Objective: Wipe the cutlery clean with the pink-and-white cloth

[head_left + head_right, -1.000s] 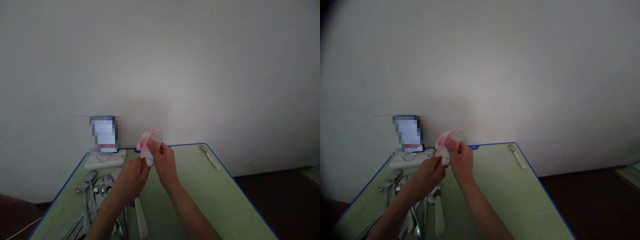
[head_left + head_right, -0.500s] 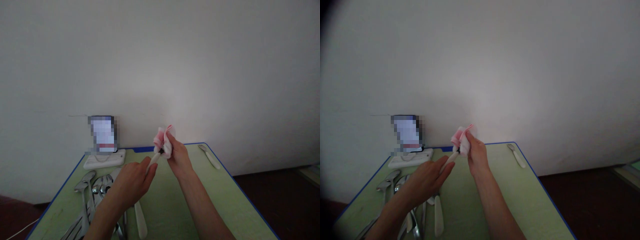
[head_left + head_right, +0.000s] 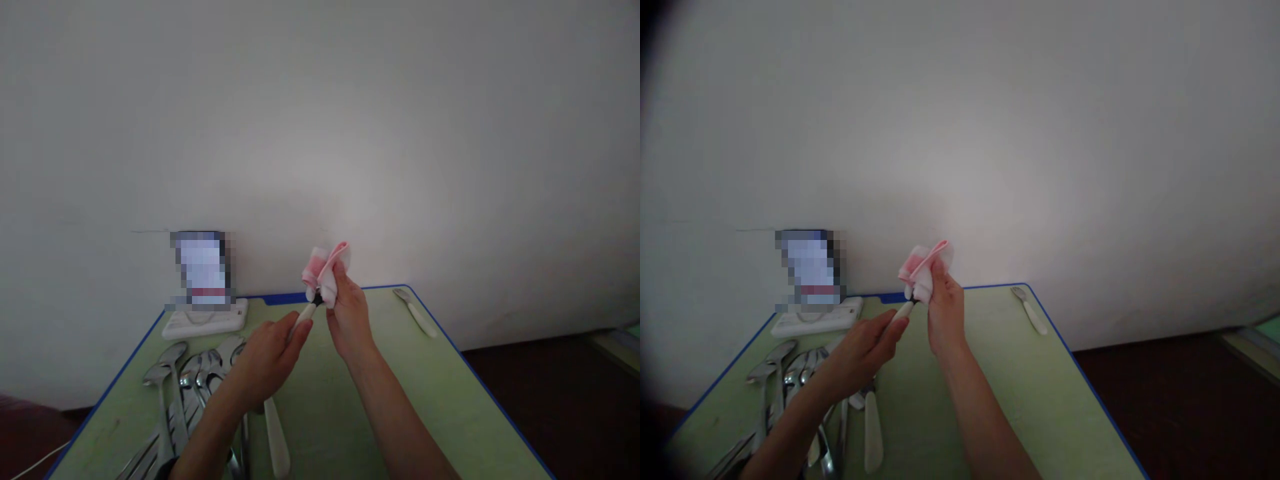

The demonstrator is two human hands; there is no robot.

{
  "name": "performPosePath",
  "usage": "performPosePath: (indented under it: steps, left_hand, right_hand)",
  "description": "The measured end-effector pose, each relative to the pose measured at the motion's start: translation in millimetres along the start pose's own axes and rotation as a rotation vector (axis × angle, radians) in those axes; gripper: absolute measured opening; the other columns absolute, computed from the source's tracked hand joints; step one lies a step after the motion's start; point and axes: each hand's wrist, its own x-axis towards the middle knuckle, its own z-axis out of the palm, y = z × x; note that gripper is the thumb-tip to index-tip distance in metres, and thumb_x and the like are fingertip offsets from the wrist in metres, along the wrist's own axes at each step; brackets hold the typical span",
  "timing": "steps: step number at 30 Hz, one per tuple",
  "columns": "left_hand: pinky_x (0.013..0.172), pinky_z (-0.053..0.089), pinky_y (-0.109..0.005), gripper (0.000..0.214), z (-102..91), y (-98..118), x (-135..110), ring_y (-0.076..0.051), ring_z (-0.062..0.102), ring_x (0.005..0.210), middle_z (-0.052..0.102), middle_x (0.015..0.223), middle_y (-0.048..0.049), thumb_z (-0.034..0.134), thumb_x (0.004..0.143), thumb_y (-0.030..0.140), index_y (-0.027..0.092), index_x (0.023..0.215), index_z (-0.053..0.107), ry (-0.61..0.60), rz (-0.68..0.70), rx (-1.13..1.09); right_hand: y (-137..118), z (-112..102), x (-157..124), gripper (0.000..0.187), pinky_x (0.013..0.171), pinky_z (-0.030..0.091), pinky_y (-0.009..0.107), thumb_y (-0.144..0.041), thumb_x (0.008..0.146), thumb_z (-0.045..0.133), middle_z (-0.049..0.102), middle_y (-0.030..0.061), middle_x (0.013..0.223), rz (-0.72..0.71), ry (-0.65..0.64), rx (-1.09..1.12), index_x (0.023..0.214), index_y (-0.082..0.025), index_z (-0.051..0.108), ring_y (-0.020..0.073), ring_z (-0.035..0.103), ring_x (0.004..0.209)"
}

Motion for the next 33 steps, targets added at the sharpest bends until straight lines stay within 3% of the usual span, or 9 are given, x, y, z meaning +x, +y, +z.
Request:
performPosePath:
  steps: [6,11,15,20,24,27,33]
  left_hand:
    - [0.05,0.03,-0.022,0.04,-9.0,2,-4,-0.011,0.045,0.047,0.046,0.05,0.0053,0.028,0.091,0.048,0.02,0.067,0.045,0.094,0.02,-0.176]
    - [0.058,0.037,-0.024,0.027,-14.4,8,-3,-0.015,0.055,0.059,0.061,0.066,0.0014,0.04,0.087,0.04,0.019,0.092,0.057,0.225,-0.045,-0.129]
    - [0.07,0.041,-0.027,0.033,-11.3,9,-3,-0.019,0.059,0.079,0.065,0.086,-0.0032,0.034,0.09,0.041,0.019,0.103,0.056,0.285,-0.034,-0.216]
    - [0.055,0.038,-0.023,0.034,-9.1,8,-4,-0.016,0.055,0.066,0.059,0.074,-0.0007,0.033,0.09,0.044,0.018,0.102,0.052,0.341,-0.094,-0.329]
    - [0.047,0.032,-0.022,0.027,-8.5,12,-4,-0.012,0.045,0.049,0.053,0.063,0.0032,0.04,0.087,0.043,0.019,0.089,0.05,0.261,-0.089,-0.312]
    - [0.05,0.03,-0.023,0.025,-6.6,17,-4,-0.014,0.046,0.05,0.051,0.058,0.0026,0.037,0.088,0.039,0.019,0.078,0.049,0.195,-0.054,-0.215]
    - [0.048,0.026,-0.024,0.03,-0.4,15,-4,-0.013,0.042,0.049,0.046,0.055,0.0042,0.031,0.088,0.039,0.02,0.076,0.049,0.094,-0.111,-0.272]
  right_hand:
    - [-22,-12,8,0.037,0.07,0.043,0.027,-0.052,0.077,0.054,0.068,0.0022,0.09,-0.023,-0.175,0.033,0.093,-0.021,0.066,0.0171,0.059,0.086]
    - [-26,-18,10,0.036,0.066,0.042,0.029,-0.053,0.075,0.057,0.069,0.0023,0.082,0.086,-0.23,-0.005,0.087,-0.02,0.067,0.0178,0.059,0.078]
    - [-22,-20,11,0.029,0.06,0.038,0.027,-0.048,0.076,0.059,0.064,-0.0002,0.069,0.121,-0.23,0.032,0.074,-0.02,0.065,0.0147,0.053,0.065]
    - [-20,-20,10,0.03,0.055,0.033,0.025,-0.048,0.076,0.059,0.057,-0.0016,0.064,0.124,-0.245,0.006,0.07,-0.019,0.063,0.0116,0.045,0.058]
    - [-17,-17,4,0.03,0.058,0.035,0.026,-0.049,0.073,0.061,0.058,0.0001,0.072,0.131,-0.333,-0.044,0.075,-0.019,0.064,0.0123,0.046,0.064]
    - [-12,-11,-2,0.03,0.059,0.033,0.025,-0.048,0.073,0.062,0.056,-0.0007,0.068,0.093,-0.402,-0.194,0.078,-0.018,0.064,0.0115,0.043,0.062]
    - [-11,-9,-5,0.03,0.053,0.029,0.025,-0.044,0.071,0.062,0.054,-0.001,0.06,0.145,-0.355,-0.345,0.071,-0.014,0.063,0.0101,0.04,0.055]
